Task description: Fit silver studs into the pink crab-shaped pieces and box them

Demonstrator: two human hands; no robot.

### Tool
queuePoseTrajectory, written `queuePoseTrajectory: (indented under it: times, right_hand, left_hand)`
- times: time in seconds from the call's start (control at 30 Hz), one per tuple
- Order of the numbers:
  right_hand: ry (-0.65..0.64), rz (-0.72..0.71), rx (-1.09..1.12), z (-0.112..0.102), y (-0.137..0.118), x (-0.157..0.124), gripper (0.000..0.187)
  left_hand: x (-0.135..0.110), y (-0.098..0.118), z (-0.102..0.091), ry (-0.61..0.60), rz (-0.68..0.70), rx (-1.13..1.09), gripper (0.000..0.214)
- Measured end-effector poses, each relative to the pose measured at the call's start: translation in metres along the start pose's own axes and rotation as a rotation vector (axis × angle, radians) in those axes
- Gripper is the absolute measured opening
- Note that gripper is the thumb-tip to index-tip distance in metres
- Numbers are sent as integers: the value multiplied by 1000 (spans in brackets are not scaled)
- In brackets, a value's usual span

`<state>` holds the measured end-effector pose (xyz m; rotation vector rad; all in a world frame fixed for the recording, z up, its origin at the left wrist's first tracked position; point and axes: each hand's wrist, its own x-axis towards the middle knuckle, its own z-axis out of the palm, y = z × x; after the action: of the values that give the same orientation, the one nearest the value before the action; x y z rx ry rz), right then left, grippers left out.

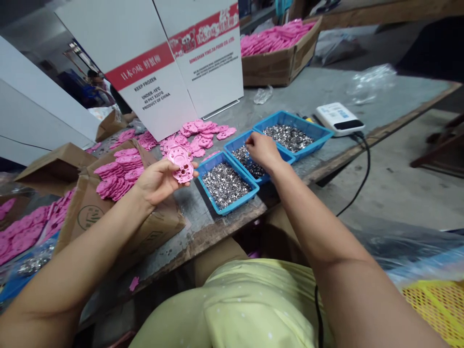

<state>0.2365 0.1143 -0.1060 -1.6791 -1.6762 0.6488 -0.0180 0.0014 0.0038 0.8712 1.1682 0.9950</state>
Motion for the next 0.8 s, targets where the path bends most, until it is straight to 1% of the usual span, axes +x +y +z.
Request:
queuePoseTrajectory:
  times: [0.07, 0.17, 0.2, 0.27, 0.33, 0.43, 0.57, 0.67, 0.8]
  right_hand:
    - [-22, 0, 344, -2, -8, -7, 9]
    - [-173, -60, 834, -4, -25, -22, 9]
    - [-232, -80, 946, -4, -31, -27, 12]
    - [-338, -101, 1086, -3, -43, -36, 20]
    - [-413, -113, 1153, -2, -52, -43, 26]
    - [-459, -125, 1209, 2, -60, -49, 31]
    - [-440, -130, 1261, 11, -69, -56, 40]
    - [-409, -110, 1313, 22, -80, -64, 44]
    - [-431, -104, 1349, 39, -95, -72, 48]
  left_hand:
    - [-1, -1, 1, 2, 18, 23, 28]
    - [-3, -1, 2, -21, 17, 42, 30]
    - [-3, -1, 2, -26, 10, 41, 29]
    - [-3, -1, 3, -29, 4, 28, 28]
    - [-3, -1, 2, -29, 4, 14, 28]
    - [-2, -3, 0, -32, 2, 6, 29]
    - [-2, -4, 1, -19, 20, 11, 28]
    - [-2, -4, 3, -18, 53, 11, 28]
    - [-2, -5, 5, -10, 136, 6, 38]
